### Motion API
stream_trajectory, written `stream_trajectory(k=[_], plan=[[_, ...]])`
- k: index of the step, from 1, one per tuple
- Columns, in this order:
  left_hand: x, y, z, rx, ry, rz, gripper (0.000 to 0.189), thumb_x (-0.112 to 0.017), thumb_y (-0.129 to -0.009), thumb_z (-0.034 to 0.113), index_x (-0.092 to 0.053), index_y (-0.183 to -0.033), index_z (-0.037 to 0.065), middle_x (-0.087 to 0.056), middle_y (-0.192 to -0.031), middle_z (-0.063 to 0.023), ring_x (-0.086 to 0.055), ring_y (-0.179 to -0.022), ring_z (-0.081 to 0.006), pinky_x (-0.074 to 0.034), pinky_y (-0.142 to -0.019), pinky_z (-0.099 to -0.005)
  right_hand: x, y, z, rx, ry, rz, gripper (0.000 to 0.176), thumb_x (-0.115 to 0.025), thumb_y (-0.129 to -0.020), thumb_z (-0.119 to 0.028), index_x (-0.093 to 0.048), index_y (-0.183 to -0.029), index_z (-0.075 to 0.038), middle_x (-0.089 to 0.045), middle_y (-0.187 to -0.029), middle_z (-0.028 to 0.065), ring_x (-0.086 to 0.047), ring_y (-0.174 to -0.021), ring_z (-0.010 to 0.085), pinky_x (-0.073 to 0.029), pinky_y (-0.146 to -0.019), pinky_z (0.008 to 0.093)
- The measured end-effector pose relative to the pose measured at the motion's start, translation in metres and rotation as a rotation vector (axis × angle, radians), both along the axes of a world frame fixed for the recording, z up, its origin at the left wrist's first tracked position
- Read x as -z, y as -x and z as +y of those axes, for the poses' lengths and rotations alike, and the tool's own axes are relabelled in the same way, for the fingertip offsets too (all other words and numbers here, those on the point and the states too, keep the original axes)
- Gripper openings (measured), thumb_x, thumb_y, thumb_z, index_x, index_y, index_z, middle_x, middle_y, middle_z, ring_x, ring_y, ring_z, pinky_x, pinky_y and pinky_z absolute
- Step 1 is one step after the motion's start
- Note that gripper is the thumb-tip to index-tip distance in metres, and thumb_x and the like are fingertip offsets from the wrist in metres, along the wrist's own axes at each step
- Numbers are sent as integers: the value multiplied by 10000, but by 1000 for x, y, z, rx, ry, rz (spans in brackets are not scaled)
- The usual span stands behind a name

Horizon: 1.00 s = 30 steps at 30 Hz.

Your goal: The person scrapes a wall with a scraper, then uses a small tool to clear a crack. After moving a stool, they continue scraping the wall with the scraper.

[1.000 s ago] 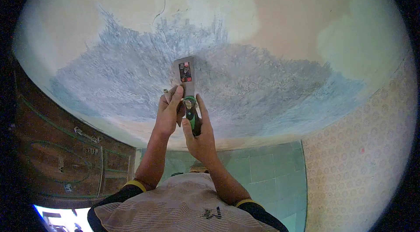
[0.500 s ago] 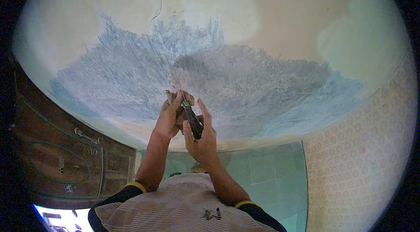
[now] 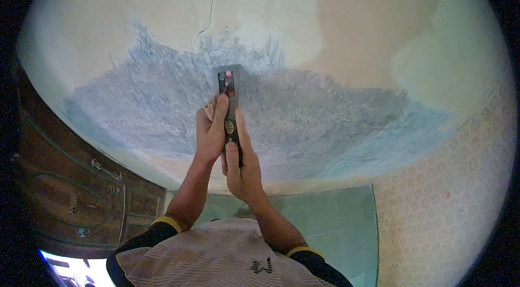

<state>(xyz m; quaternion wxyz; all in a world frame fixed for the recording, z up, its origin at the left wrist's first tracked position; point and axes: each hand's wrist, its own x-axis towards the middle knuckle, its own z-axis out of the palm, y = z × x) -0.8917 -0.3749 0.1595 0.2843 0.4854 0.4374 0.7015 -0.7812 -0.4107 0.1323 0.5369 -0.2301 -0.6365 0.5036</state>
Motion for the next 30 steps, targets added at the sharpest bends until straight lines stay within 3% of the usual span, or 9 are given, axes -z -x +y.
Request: stream_trajectory(k=[4,6,10,12,15,17,20,27,30], plan=[[-25,-1,2,86,12,-92,359,-530,-1072,303,-623,-851,35,-544,-721,46,-449,-679,-35,-386,-573,-252,-25,1,-3,3,3,-11,589,-368,-1082,-183,-158,-1613,-39,-574,-842,11,-416,-586,36,-350,-500,189],[-22,-8,-4,77,69,-120,383,-548,-1065,313,-609,-808,35,-538,-694,48,-449,-665,-40,-375,-556,-269,-14,2,-10,90,-26,-93,618,-357,-1089,-265,-122,-1622,-60,-577,-786,37,-459,-567,71,-395,-510,249],[-25,1,14,28,12,-6,400,-549,-1063,313,-622,-789,31,-536,-667,44,-453,-639,-42,-366,-534,-276,-25,3,6,74,-58,-70,647,-341,-1093,-327,-89,-1622,-53,-596,-762,42,-472,-544,71,-404,-504,250],[-24,-2,15,49,-28,-42,402,-547,-1063,304,-613,-778,29,-519,-640,36,-436,-625,-43,-357,-523,-286,-28,3,2,65,-38,-80,638,-340,-1092,-303,-91,-1622,-50,-619,-834,57,-467,-554,64,-403,-507,247],[-26,-5,8,88,7,-87,420,-543,-1064,307,-588,-754,28,-508,-634,30,-419,-623,-45,-348,-518,-295,-30,5,-7,152,-54,-21,572,-360,-1085,-165,-176,-1610,-30,-488,-698,-30,-403,-562,23,-328,-483,186],[-25,2,13,128,2,24,315,-532,-1070,329,-615,-897,80,-529,-752,68,-470,-696,-9,-378,-561,-233,-35,1,-4,104,-6,17,573,-359,-1086,-172,-174,-1608,-25,-502,-714,-27,-405,-563,23,-334,-482,188],[-36,-5,15,77,-58,-31,402,-531,-1069,312,-603,-798,23,-521,-646,38,-436,-631,-39,-364,-527,-276,-39,1,2,157,-102,-39,573,-363,-1084,-165,-177,-1607,-23,-502,-709,-26,-406,-561,22,-337,-482,192],[-44,-4,13,104,-27,-20,425,-517,-1073,339,-585,-785,34,-522,-647,51,-445,-615,-38,-363,-516,-267,-41,5,-1,153,-56,13,568,-369,-1080,-132,-187,-1607,-28,-533,-733,-27,-405,-557,21,-343,-487,189],[-40,-8,4,77,-27,-41,425,-514,-1073,350,-590,-789,44,-528,-662,56,-441,-614,-35,-363,-520,-262,-40,-3,-7,106,-78,-63,596,-359,-1088,-218,-148,-1617,-42,-614,-868,47,-458,-584,49,-406,-529,221]])
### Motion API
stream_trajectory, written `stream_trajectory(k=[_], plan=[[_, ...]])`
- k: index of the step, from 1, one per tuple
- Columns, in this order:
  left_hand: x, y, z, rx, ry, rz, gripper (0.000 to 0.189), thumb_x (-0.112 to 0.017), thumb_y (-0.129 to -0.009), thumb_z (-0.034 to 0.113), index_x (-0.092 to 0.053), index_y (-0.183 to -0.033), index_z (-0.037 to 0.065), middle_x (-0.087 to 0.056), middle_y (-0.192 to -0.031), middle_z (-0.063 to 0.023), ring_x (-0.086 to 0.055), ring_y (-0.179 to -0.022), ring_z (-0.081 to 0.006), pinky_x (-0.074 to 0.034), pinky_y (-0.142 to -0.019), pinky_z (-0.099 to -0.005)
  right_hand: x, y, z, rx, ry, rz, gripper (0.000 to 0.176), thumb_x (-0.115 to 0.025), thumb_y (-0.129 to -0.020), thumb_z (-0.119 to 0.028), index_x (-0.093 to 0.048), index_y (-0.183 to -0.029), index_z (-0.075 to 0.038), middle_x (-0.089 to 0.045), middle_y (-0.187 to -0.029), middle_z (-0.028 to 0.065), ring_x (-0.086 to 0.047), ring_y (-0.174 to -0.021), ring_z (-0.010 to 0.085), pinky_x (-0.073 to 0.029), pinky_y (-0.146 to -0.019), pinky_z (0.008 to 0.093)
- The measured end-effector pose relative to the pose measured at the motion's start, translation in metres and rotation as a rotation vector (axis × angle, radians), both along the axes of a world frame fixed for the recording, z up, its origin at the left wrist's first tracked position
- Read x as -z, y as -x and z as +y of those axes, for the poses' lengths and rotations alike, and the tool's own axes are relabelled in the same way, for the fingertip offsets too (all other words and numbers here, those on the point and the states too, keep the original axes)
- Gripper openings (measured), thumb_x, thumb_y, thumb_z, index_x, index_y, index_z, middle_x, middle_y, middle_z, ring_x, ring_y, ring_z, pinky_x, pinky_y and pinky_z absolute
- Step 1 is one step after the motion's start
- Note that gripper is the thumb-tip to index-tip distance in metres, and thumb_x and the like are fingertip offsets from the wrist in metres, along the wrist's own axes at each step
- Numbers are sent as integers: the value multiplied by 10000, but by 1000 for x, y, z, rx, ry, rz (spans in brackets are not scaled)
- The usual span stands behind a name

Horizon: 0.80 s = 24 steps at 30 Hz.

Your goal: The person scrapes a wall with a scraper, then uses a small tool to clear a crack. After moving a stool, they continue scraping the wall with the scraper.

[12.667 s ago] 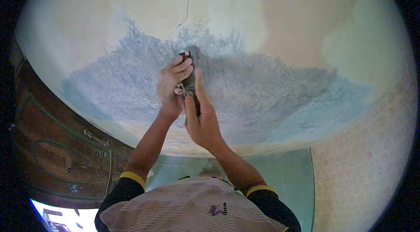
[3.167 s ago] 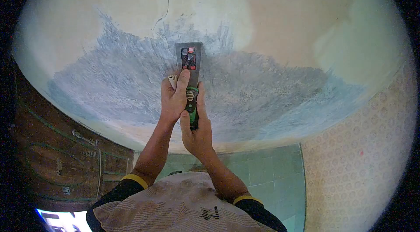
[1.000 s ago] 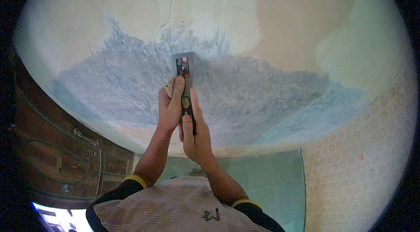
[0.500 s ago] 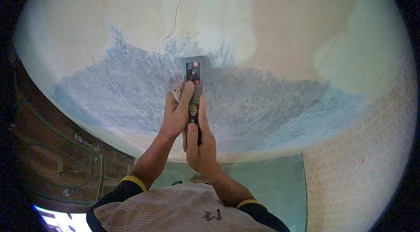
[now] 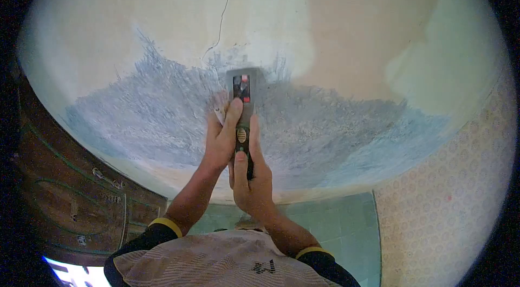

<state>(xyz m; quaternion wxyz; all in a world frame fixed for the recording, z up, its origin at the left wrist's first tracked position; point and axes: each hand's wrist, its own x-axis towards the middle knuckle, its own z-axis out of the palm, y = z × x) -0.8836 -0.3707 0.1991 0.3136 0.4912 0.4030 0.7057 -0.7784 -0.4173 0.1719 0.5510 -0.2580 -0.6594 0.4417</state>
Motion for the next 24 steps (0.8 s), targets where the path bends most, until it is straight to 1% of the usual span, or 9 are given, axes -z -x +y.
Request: stream_trajectory(k=[2,5,9,11,12,14,17,20,24], plan=[[8,1,6,56,39,-36,417,-514,-1074,353,-603,-800,51,-526,-665,58,-437,-620,-29,-361,-524,-250,3,1,0,7,71,4,598,-358,-1087,-218,-145,-1617,-41,-620,-889,50,-468,-598,48,-411,-536,217],[2,0,9,42,-23,-59,400,-511,-1076,350,-620,-828,55,-521,-672,65,-436,-626,-22,-359,-527,-242,-8,-1,1,7,85,-10,597,-355,-1084,-206,-146,-1617,-39,-622,-894,51,-480,-611,52,-414,-541,218],[-1,-4,0,67,50,-126,382,-504,-1081,345,-631,-865,57,-522,-690,76,-437,-636,-12,-358,-529,-237,0,-3,-1,36,7,-61,604,-361,-1079,-186,-133,-1618,-37,-632,-905,58,-494,-615,59,-425,-550,224],[-3,-1,4,82,52,-103,372,-503,-1082,348,-632,-882,62,-529,-706,83,-436,-633,-5,-356,-527,-234,-6,-1,1,0,59,-18,619,-367,-1075,-190,-115,-1618,-31,-638,-918,88,-510,-624,78,-444,-565,244],[-3,0,5,81,55,-107,372,-503,-1082,348,-632,-882,62,-529,-706,83,-436,-633,-5,-356,-527,-234,-7,0,2,-1,62,-21,619,-367,-1075,-190,-115,-1618,-31,-638,-918,88,-510,-624,78,-444,-565,244],[-1,3,4,167,55,-205,305,-595,-1034,369,-671,-1004,75,-598,-853,50,-524,-709,-36,-430,-607,-220,-6,3,1,31,-37,18,592,-382,-1079,-163,-161,-1615,-45,-507,-707,-30,-408,-543,14,-346,-477,182],[11,4,1,175,83,-188,309,-606,-1027,376,-677,-1015,76,-598,-848,51,-525,-703,-29,-429,-595,-212,7,5,-3,66,-82,-24,596,-388,-1078,-167,-159,-1614,-40,-503,-700,-29,-411,-544,19,-352,-483,185],[7,4,4,181,84,-212,298,-601,-1031,367,-681,-1017,80,-597,-838,56,-521,-693,-22,-424,-585,-206,3,9,-2,111,-133,1,594,-394,-1078,-170,-170,-1612,-38,-499,-691,-31,-411,-541,25,-354,-482,191],[11,1,3,165,61,-207,283,-589,-1039,351,-675,-991,87,-591,-825,62,-513,-684,-17,-422,-580,-207,5,1,-3,45,-56,12,589,-402,-1079,-175,-185,-1611,-43,-509,-701,-30,-417,-546,23,-355,-479,192]])
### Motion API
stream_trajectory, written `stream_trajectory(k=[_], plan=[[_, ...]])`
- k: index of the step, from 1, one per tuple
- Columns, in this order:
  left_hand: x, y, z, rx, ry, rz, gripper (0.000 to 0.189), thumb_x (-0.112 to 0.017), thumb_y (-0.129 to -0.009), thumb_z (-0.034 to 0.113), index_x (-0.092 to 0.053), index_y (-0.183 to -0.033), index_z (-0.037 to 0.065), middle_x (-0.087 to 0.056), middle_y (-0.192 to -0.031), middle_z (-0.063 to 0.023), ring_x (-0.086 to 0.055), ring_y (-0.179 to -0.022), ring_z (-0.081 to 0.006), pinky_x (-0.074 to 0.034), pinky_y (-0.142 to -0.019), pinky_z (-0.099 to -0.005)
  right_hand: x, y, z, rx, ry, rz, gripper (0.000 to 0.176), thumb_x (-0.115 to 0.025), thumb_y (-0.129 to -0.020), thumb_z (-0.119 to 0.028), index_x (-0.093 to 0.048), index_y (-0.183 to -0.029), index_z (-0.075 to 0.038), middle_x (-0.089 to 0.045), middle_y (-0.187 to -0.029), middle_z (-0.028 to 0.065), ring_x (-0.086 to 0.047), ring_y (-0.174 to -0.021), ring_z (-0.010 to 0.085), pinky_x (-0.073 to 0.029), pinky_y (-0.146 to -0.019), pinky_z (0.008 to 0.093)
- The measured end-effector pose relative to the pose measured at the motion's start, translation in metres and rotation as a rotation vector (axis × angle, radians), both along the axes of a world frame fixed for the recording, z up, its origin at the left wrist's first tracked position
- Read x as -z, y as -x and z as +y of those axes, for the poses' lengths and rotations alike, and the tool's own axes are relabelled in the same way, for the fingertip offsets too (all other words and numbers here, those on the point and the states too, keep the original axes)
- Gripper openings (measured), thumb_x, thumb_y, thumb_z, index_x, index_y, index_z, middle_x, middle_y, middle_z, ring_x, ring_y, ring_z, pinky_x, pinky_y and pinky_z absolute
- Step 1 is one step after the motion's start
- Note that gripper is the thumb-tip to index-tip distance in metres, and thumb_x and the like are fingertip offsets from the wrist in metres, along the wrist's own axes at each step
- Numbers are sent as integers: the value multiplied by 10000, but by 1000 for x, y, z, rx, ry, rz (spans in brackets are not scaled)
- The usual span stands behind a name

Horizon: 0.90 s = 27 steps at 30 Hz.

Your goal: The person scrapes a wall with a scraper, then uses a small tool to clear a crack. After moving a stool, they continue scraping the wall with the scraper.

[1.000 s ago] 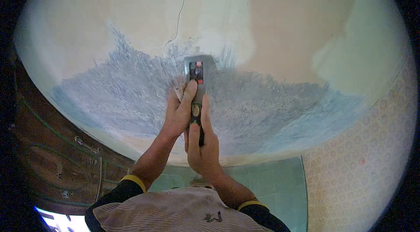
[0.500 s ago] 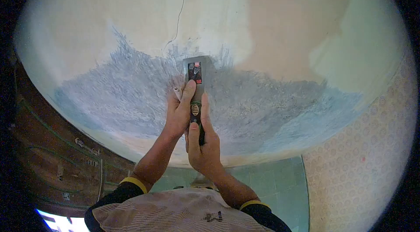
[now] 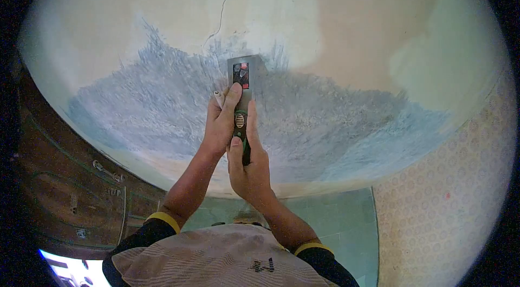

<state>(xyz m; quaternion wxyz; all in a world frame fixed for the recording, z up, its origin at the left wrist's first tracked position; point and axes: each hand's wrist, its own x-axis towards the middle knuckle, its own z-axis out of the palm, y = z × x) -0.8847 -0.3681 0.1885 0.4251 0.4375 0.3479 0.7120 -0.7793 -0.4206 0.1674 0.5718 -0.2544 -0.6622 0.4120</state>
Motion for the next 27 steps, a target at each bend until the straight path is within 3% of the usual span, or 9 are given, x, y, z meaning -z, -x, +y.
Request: stream_trajectory(k=[3,5,8,9,11,14,20,27], plan=[[-5,2,8,-49,-27,77,287,-573,-1048,343,-665,-967,84,-577,-792,67,-502,-669,-16,-410,-564,-211,1,-1,10,44,-19,-37,586,-414,-1080,-182,-201,-1612,-58,-516,-710,-29,-416,-549,19,-354,-478,191],[-2,2,17,-147,-36,178,302,-559,-1056,343,-655,-948,78,-567,-771,67,-491,-658,-15,-397,-553,-219,-4,-5,17,-69,87,18,600,-396,-1076,-198,-177,-1618,-60,-641,-1191,137,-543,-709,73,-460,-607,227],[1,-2,16,-180,-55,182,317,-533,-1068,336,-652,-938,72,-567,-761,65,-489,-653,-16,-396,-552,-224,-9,-11,15,-107,130,6,590,-412,-1084,-214,-197,-1620,-89,-633,-1221,117,-533,-708,48,-449,-598,200],[0,-2,15,-177,-53,182,317,-533,-1068,336,-652,-938,72,-567,-761,65,-489,-653,-16,-396,-552,-224,-9,-9,15,-104,132,5,590,-412,-1084,-214,-197,-1620,-89,-633,-1221,117,-533,-708,48,-449,-598,200],[-2,-1,11,-179,-44,238,324,-517,-1074,329,-656,-954,63,-583,-781,55,-504,-673,-21,-416,-571,-223,-6,-3,17,-58,96,73,582,-429,-1085,-200,-215,-1616,-99,-518,-736,-46,-422,-557,8,-362,-474,173],[-7,-7,3,-210,-93,164,390,-507,-1076,317,-639,-895,-2,-580,-723,2,-486,-683,-61,-413,-593,-270,-2,-3,19,-73,96,91,583,-429,-1086,-209,-213,-1617,-99,-524,-747,-50,-420,-562,4,-360,-472,168],[8,0,5,-190,-100,203,363,-513,-1074,303,-663,-989,-17,-603,-784,-23,-503,-725,-77,-437,-642,-280,1,-2,20,-82,96,81,581,-431,-1086,-210,-218,-1617,-108,-520,-743,-55,-416,-565,3,-357,-466,171],[10,4,8,-148,-48,213,357,-516,-1073,301,-659,-986,-15,-594,-782,-24,-502,-726,-78,-433,-634,-280,6,-2,25,-75,94,86,572,-423,-1088,-197,-222,-1618,-118,-525,-760,-49,-413,-577,9,-355,-481,175]])
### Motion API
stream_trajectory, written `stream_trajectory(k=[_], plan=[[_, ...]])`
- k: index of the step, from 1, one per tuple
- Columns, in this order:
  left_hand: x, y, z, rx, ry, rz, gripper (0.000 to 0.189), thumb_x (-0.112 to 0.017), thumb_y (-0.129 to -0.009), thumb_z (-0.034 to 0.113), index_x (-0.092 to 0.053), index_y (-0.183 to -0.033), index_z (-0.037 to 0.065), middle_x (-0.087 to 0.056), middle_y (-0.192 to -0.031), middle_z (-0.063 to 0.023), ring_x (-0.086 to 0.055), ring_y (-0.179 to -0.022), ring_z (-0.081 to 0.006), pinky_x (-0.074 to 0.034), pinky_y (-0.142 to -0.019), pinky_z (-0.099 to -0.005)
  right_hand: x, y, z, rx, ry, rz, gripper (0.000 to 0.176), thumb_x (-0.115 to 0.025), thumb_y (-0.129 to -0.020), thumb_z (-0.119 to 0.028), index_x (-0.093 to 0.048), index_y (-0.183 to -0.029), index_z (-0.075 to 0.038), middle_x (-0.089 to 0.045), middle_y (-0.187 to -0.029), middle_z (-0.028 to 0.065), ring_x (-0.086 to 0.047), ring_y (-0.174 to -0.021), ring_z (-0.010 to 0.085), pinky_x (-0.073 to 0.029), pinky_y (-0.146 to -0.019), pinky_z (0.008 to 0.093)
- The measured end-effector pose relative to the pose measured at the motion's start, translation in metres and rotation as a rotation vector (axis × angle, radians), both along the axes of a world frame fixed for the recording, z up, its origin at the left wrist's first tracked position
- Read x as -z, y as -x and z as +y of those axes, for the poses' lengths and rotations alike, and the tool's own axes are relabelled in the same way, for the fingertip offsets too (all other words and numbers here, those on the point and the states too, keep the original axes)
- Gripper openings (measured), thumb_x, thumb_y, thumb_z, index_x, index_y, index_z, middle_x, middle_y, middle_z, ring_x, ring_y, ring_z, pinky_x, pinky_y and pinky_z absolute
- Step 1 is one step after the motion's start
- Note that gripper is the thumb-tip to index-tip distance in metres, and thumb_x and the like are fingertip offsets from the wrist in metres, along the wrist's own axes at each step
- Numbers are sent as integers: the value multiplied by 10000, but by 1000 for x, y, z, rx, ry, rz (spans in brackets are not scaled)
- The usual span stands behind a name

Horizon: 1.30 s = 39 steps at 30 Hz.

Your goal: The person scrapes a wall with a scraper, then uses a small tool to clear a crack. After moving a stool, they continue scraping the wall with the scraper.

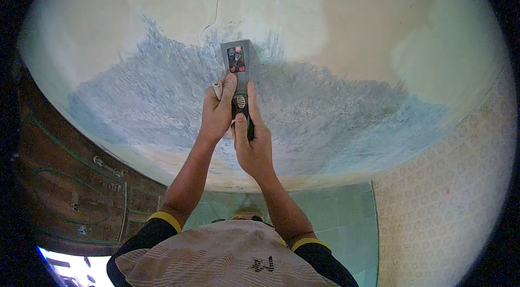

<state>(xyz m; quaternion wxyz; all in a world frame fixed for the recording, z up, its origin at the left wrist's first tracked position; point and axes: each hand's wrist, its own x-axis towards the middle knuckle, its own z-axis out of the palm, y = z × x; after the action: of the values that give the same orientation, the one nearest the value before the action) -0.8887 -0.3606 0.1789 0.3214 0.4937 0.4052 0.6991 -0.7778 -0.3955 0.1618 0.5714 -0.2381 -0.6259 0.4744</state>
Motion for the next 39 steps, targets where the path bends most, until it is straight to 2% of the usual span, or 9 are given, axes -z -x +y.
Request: stream_trajectory(k=[9,11,21,24,27,30,33,36,39], plan=[[-1,3,3,8,25,53,364,-510,-1076,303,-645,-985,-23,-592,-788,-31,-496,-750,-88,-436,-660,-291,9,-2,12,60,-78,-66,574,-431,-1091,-192,-220,-1617,-104,-521,-770,-37,-410,-589,17,-361,-499,186],[-1,4,4,-9,-4,93,367,-514,-1073,306,-635,-980,-28,-586,-782,-49,-489,-738,-102,-433,-658,-300,5,-4,9,34,4,-103,588,-438,-1085,-241,-230,-1618,-105,-636,-1088,96,-522,-757,89,-458,-657,250],[4,5,8,-34,-12,116,356,-517,-1066,285,-610,-934,-32,-555,-741,-84,-473,-712,-129,-421,-640,-326,9,-1,9,53,-27,-120,592,-423,-1087,-244,-211,-1622,-104,-632,-1025,78,-510,-737,87,-456,-648,255],[5,1,0,-176,-86,218,351,-521,-1063,275,-607,-922,-35,-541,-697,-84,-461,-670,-130,-416,-610,-330,15,4,-3,26,-5,-84,605,-413,-1083,-223,-180,-1627,-99,-630,-1001,73,-510,-723,85,-456,-637,261],[-3,1,-1,-85,5,125,350,-524,-1061,268,-614,-898,-28,-530,-647,-62,-445,-626,-110,-403,-569,-323,8,7,-6,39,9,-134,621,-400,-1080,-225,-145,-1627,-77,-640,-1001,91,-530,-710,101,-458,-629,269],[-15,3,0,-198,-75,175,364,-529,-1061,282,-633,-877,-14,-530,-623,-20,-442,-611,-81,-388,-539,-308,-2,9,-4,23,10,-119,633,-392,-1078,-246,-132,-1623,-55,-656,-1006,114,-551,-704,108,-460,-622,275],[-24,-1,-10,-86,-55,103,383,-529,-1062,296,-634,-845,-2,-542,-648,9,-456,-638,-57,-388,-545,-295,-7,7,-12,91,-84,-135,633,-389,-1079,-254,-136,-1619,-43,-663,-1006,134,-564,-709,113,-464,-623,277],[-2,-1,-1,-71,25,36,409,-538,-1062,339,-644,-814,32,-542,-661,36,-461,-641,-43,-387,-546,-280,-6,0,-16,56,10,-189,631,-393,-1077,-243,-139,-1617,-35,-660,-1035,147,-565,-710,114,-472,-631,281],[-32,-3,-6,26,22,-87,411,-537,-1063,356,-657,-829,40,-542,-666,40,-461,-640,-36,-386,-554,-268,-20,-2,-16,-26,113,-161,628,-387,-1077,-241,-141,-1615,-30,-656,-1075,164,-566,-712,123,-480,-644,284]])
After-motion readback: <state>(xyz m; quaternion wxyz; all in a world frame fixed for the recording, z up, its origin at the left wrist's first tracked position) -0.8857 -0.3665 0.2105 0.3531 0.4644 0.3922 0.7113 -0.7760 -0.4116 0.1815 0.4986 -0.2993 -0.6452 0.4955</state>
